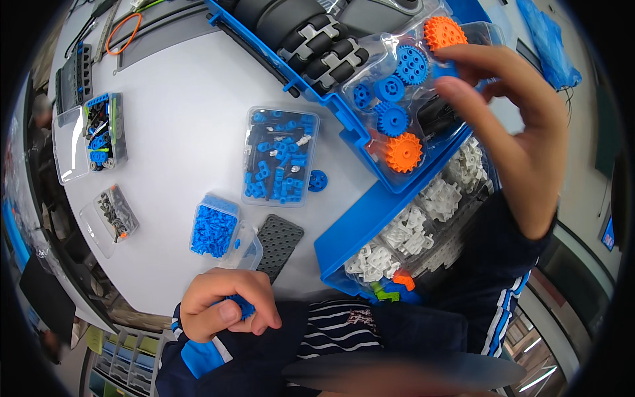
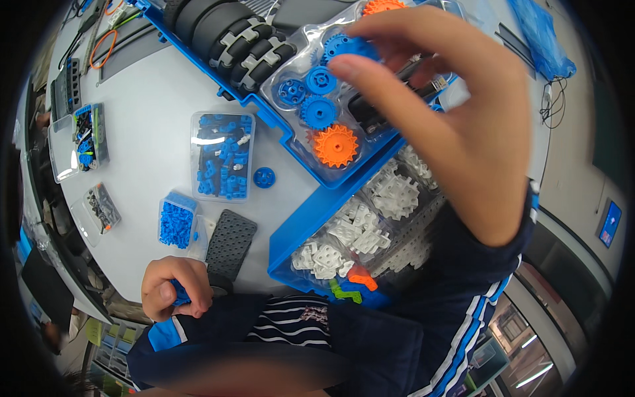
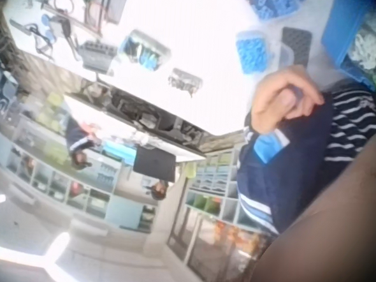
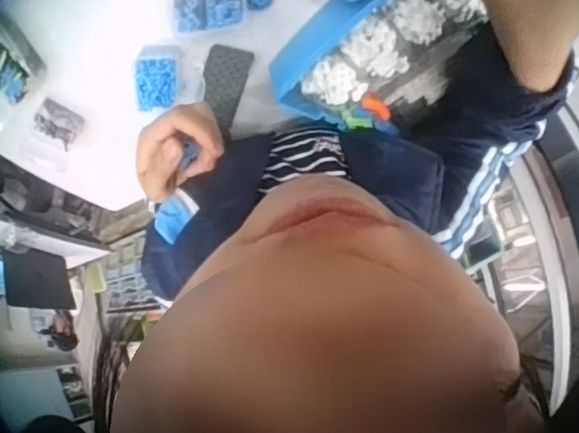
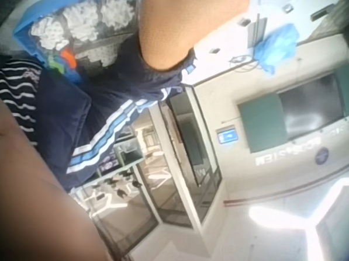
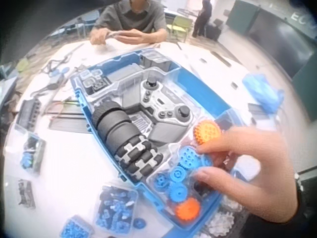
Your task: The person uses a blue plastic tool to press a small blue gear onto a shaft, then repeatedly picks up, compares, and places back orange and blue gears from a compartmentalized kit. The person also handles a gray wheel and other small components while organizing parts in the kit.
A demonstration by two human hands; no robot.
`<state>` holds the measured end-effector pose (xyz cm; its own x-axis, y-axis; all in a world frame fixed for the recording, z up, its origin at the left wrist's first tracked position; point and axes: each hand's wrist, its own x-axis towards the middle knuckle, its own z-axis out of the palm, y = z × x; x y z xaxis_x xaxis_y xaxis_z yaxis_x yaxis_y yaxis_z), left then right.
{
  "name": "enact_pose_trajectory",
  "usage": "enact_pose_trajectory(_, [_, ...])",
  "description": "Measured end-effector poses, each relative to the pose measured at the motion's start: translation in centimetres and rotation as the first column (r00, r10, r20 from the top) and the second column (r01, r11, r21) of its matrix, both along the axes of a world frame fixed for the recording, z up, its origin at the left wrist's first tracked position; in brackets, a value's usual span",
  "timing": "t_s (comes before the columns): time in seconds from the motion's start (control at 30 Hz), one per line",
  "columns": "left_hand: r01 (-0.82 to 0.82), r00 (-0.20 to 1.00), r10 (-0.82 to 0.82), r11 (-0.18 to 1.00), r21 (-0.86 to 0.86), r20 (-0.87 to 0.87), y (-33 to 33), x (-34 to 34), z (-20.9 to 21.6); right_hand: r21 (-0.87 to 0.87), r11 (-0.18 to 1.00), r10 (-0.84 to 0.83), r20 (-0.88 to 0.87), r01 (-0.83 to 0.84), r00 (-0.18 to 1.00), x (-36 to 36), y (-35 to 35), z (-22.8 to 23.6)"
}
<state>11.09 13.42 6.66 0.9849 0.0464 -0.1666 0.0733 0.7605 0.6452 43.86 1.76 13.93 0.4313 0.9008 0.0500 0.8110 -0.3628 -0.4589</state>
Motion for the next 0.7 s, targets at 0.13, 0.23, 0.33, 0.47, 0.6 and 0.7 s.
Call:
enact_pose_trajectory(0.13, [-0.002,1.0,0.001,0.999,0.032,0.028,-0.1,0.1,-0.1,0.053,0.993,0.106,0.066,-0.11,0.992,-0.1,0.5,-3.3])
enact_pose_trajectory(0.23, [-0.006,1.0,0.005,0.999,0.039,0.029,-0.1,0.1,0.0,0.124,0.98,0.136,0.146,-0.155,0.98,0.0,0.4,-4.5])
enact_pose_trajectory(0.33, [0.012,1.0,-0.013,1.0,0.019,0.028,-0.2,0.2,-0.1,0.082,0.986,0.13,0.169,-0.145,0.977,-0.1,0.1,-4.4])
enact_pose_trajectory(0.47, [0.004,0.999,-0.005,1.0,0.023,0.034,-0.3,0.1,-0.2,0.063,0.986,0.14,0.174,-0.153,0.975,-0.2,0.0,-4.1])
enact_pose_trajectory(0.6, [0.002,0.999,-0.003,1.0,0.025,0.046,-0.3,0.2,-0.1,0.082,0.982,0.154,0.199,-0.173,0.968,0.0,-0.6,-3.9])
enact_pose_trajectory(0.7, [-0.06,0.998,0.056,0.989,-0.137,-0.038,-0.6,0.3,0.5,0.091,0.99,0.094,0.142,-0.107,0.985,-0.3,-1.1,-2.5])
